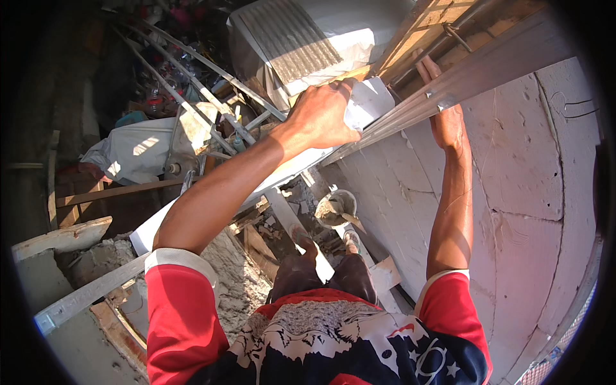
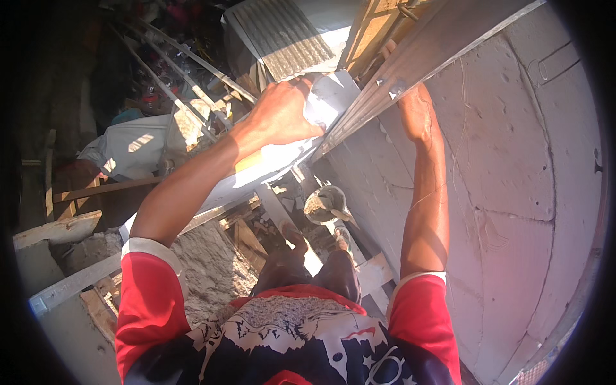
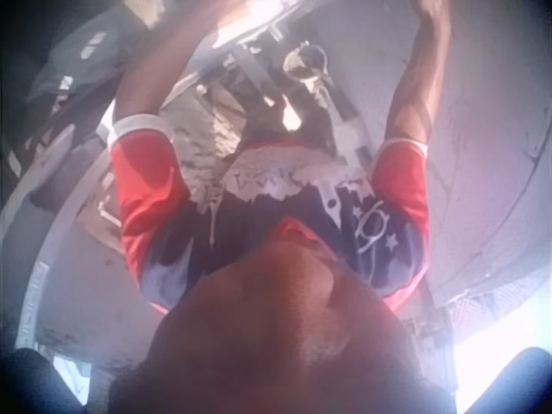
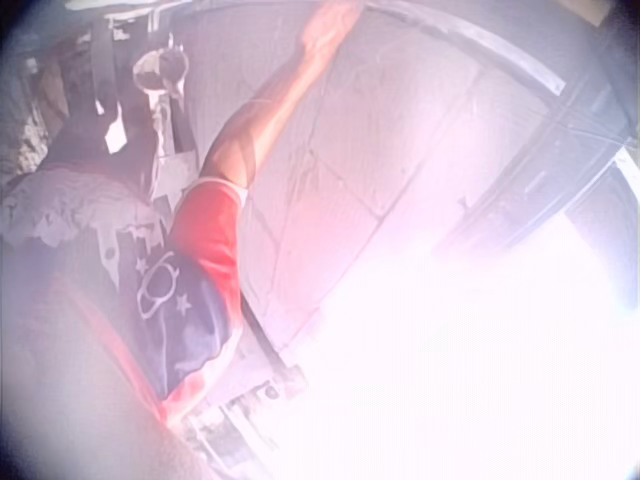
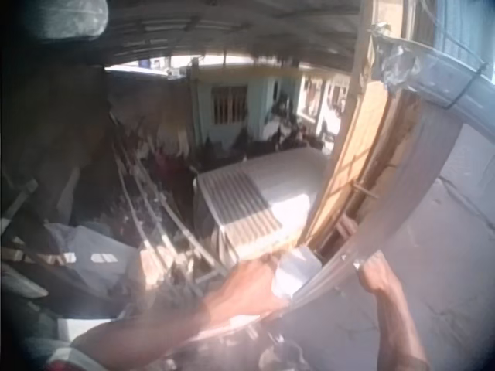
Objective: The person positions a white plasterboard strip against a wall, secures it with a hammer, and applies cement paste to the joints using a trowel. The person works on a scaffolding platform in an outdoor construction area.
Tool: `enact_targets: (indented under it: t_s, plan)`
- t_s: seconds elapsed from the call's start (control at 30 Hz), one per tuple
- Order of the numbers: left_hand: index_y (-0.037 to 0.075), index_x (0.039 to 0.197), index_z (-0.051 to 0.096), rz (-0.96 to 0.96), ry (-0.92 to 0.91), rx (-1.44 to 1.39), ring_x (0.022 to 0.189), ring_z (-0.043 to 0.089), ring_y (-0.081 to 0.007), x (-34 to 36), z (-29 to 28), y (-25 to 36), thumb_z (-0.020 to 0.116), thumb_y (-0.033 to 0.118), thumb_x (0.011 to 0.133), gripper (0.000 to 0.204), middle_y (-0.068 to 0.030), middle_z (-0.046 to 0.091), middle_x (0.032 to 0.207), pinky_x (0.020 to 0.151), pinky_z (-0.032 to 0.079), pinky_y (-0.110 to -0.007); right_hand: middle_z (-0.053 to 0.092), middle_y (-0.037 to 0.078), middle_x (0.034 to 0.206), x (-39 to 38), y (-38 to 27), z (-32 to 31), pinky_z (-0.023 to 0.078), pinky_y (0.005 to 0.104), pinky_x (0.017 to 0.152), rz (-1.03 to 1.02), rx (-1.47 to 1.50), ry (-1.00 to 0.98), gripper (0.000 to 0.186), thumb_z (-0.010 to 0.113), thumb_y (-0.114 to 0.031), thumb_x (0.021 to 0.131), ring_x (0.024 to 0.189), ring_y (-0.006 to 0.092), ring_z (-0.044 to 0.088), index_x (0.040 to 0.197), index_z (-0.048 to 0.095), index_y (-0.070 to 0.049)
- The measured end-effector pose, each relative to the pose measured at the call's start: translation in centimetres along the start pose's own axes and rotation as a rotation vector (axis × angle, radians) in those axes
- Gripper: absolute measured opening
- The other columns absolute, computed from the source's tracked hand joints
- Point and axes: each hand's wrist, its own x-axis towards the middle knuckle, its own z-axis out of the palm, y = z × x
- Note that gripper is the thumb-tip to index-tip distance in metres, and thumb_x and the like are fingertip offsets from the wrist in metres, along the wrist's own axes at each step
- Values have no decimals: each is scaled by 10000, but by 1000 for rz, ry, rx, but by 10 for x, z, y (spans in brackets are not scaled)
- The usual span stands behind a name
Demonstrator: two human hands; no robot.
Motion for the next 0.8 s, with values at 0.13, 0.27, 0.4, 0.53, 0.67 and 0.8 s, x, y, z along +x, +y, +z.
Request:
enact_targets:
  t_s: [0.13,0.27,0.4,0.53,0.67,0.8]
  plan:
    - [-158,1361,506,9,25,-42,892,737,-417,-3,-17,6,792,338,703,872,-287,725,887,882,585,-465,363,123,1639,3,5,-7,224,433,1221,24,92,-78,867,434,-673,1020,1488,264,300,1598,341,-34]
    - [-163,1350,510,33,46,-46,863,739,-419,-6,-19,4,800,317,696,861,-291,722,883,850,598,-455,291,121,1690,6,19,-12,182,466,1244,38,148,-130,890,457,-681,1017,1521,280,254,1626,290,-53]
    - [-153,1276,566,44,113,-38,836,749,-392,-7,-25,9,795,334,690,795,-272,725,837,821,607,-437,304,131,1683,10,33,-16,210,477,1237,86,164,-98,855,433,-659,1037,1507,299,286,1625,296,-54]
    - [-153,1265,587,37,101,-14,799,760,-353,-4,-49,23,786,335,694,777,-211,727,756,804,614,-403,315,136,1678,9,21,-8,214,491,1241,167,176,-64,884,442,-688,1018,1508,306,295,1623,307,-57]
    - [-58,1308,608,-2,145,-25,906,760,-325,-16,-84,30,800,338,701,749,-202,753,909,875,601,-398,406,194,1590,11,22,-2,278,425,1213,163,171,1,859,418,-635,1047,1473,288,338,1573,352,41]
    - [-29,1317,629,87,298,-25,948,755,-304,-39,-126,33,822,358,685,766,-213,757,1034,918,585,-382,390,222,1599,12,21,0,270,435,1220,118,206,22,905,408,-666,1040,1482,319,335,1573,330,62]
